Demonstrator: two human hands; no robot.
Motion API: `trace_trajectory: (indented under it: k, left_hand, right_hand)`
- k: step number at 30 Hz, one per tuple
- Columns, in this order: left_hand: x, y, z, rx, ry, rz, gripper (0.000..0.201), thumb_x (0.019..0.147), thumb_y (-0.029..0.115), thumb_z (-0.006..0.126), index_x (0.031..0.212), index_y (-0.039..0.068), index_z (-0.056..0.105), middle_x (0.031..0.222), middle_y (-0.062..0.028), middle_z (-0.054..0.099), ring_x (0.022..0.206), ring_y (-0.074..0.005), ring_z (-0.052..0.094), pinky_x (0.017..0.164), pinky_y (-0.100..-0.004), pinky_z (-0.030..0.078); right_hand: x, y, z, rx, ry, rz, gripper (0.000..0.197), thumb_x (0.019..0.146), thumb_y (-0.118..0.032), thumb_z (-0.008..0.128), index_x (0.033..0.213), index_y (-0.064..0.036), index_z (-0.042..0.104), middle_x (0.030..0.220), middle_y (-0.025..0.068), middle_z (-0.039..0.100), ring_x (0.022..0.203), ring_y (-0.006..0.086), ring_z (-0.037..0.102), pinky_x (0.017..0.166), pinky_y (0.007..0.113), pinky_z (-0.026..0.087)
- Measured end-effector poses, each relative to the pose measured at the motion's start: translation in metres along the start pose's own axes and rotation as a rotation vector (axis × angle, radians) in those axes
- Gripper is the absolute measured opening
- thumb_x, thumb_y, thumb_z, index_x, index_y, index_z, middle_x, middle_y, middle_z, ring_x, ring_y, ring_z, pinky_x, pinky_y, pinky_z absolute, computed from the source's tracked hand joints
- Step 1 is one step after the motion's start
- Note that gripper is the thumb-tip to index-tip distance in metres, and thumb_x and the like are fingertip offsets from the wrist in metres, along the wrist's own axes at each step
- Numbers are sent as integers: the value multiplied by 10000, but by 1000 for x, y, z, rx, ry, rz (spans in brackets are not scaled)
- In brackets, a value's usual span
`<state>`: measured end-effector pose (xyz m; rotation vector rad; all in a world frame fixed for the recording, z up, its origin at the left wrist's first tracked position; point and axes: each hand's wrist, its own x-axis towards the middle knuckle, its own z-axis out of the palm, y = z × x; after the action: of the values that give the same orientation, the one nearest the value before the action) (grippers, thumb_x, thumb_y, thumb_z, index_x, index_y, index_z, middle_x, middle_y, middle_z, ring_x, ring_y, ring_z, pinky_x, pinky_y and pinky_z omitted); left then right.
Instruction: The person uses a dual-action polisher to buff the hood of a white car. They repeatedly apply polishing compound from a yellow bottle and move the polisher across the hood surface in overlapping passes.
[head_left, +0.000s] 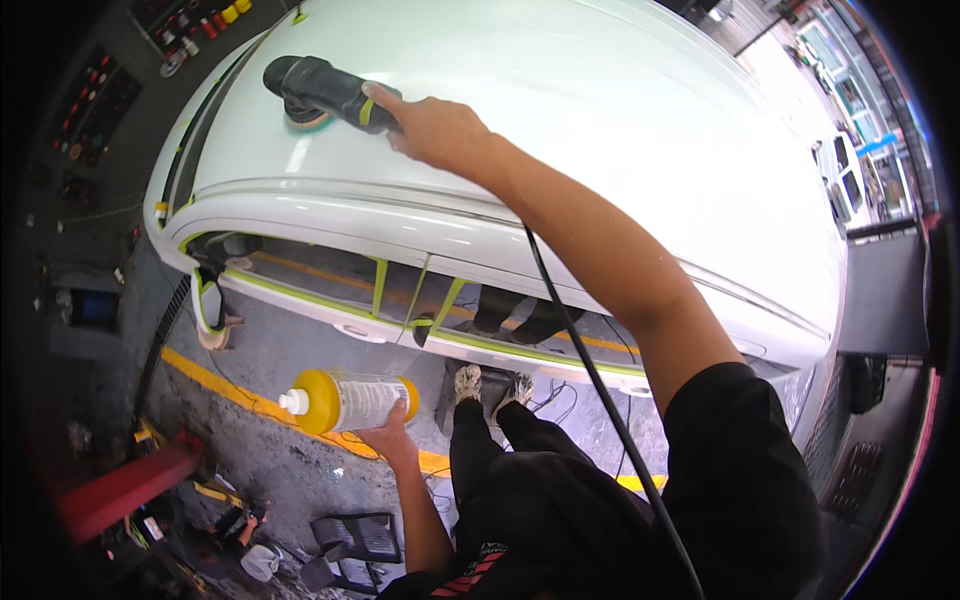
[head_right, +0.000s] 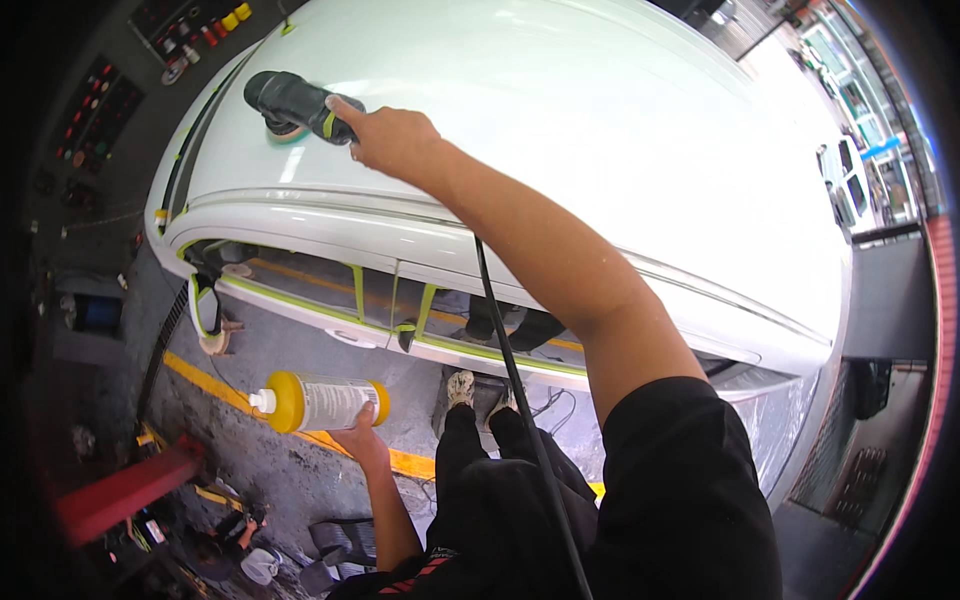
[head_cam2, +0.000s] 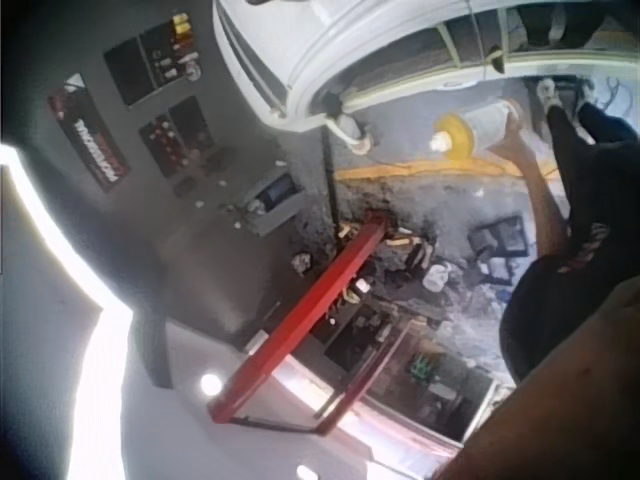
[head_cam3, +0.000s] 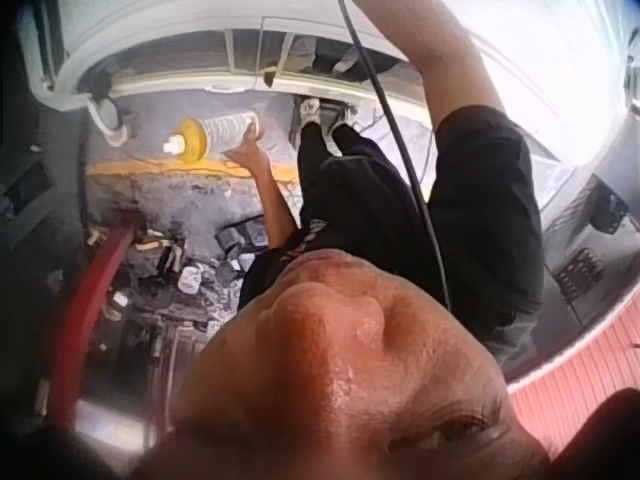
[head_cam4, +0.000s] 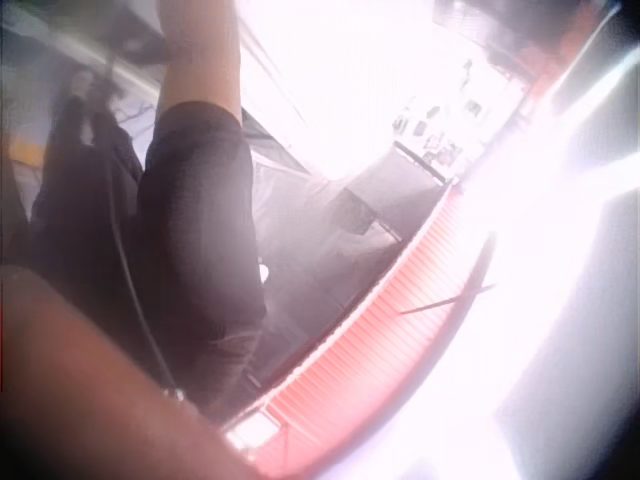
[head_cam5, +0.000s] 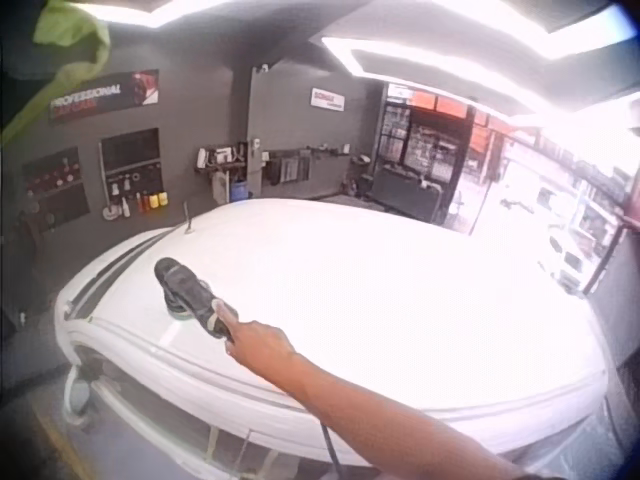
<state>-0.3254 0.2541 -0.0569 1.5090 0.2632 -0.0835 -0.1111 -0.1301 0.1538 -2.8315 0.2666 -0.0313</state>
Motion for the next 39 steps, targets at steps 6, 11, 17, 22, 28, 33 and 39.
trace_trajectory:
  k: [6, 11, 17, 22, 28, 33, 39]
  left_hand:
    - [68, 57, 51, 22, -182, 248, 1011, 791, -21, 835, 1624, 9, 263, 1553, -205, 470, 1414, -336, 516, 1234, -453, 392]
    - [149, 116, 116, 351, -398, 589, 994, 752, 67, 905, 1567, -11, 341, 1502, -187, 526, 1359, -287, 555, 1175, -417, 427]
    - [187, 188, 217, 773, -643, 1015, 816, 685, 69, 896, 1427, 85, 557, 1294, -144, 647, 1221, -342, 634, 1076, -439, 512]
    - [195, 210, 257, 1047, -884, 1128, 860, 609, 64, 895, 1410, 106, 584, 1269, -120, 649, 1221, -376, 605, 1043, -473, 513]
    - [192, 203, 268, 1204, -991, 1214, 916, 574, 83, 908, 1433, 138, 593, 1279, -97, 633, 1245, -353, 586, 1068, -483, 475]
    - [189, 192, 255, 1248, -922, 1326, 991, 580, 86, 913, 1500, 171, 555, 1357, -118, 593, 1330, -347, 544, 1152, -498, 411]
    - [182, 190, 250, 1306, -885, 1333, 1078, 633, 109, 912, 1601, 223, 453, 1443, -159, 552, 1407, -357, 498, 1240, -558, 318]
  right_hand:
    - [-156, 28, -13, 159, 66, 349, 815, 1005, -274, 636, 1705, -313, 221, 865, 228, 726, 775, 404, 737, 715, 522, 585]
    - [-282, 58, -19, 148, 142, 638, 867, 1024, -315, 679, 1718, -309, 159, 864, 227, 727, 785, 434, 728, 722, 534, 561]
    - [-404, 99, -20, 146, 373, 985, 888, 1024, -260, 671, 1722, -317, 124, 901, 312, 735, 837, 509, 733, 725, 577, 547]
    - [-463, 134, -38, 141, 517, 1173, 810, 1056, -227, 626, 1719, -244, 161, 1130, 367, 726, 990, 535, 745, 840, 582, 580]
    - [-484, 149, -41, 93, 597, 1259, 845, 1031, -243, 617, 1727, -243, 137, 1055, 349, 745, 953, 526, 744, 874, 569, 556]
    - [-466, 131, -39, 148, 578, 1252, 841, 1039, -211, 628, 1718, -214, 133, 1163, 384, 714, 1029, 573, 713, 890, 584, 561]
    - [-428, 108, -33, 167, 537, 1132, 852, 1040, -217, 621, 1722, -212, 111, 1118, 380, 725, 1001, 567, 726, 878, 582, 565]
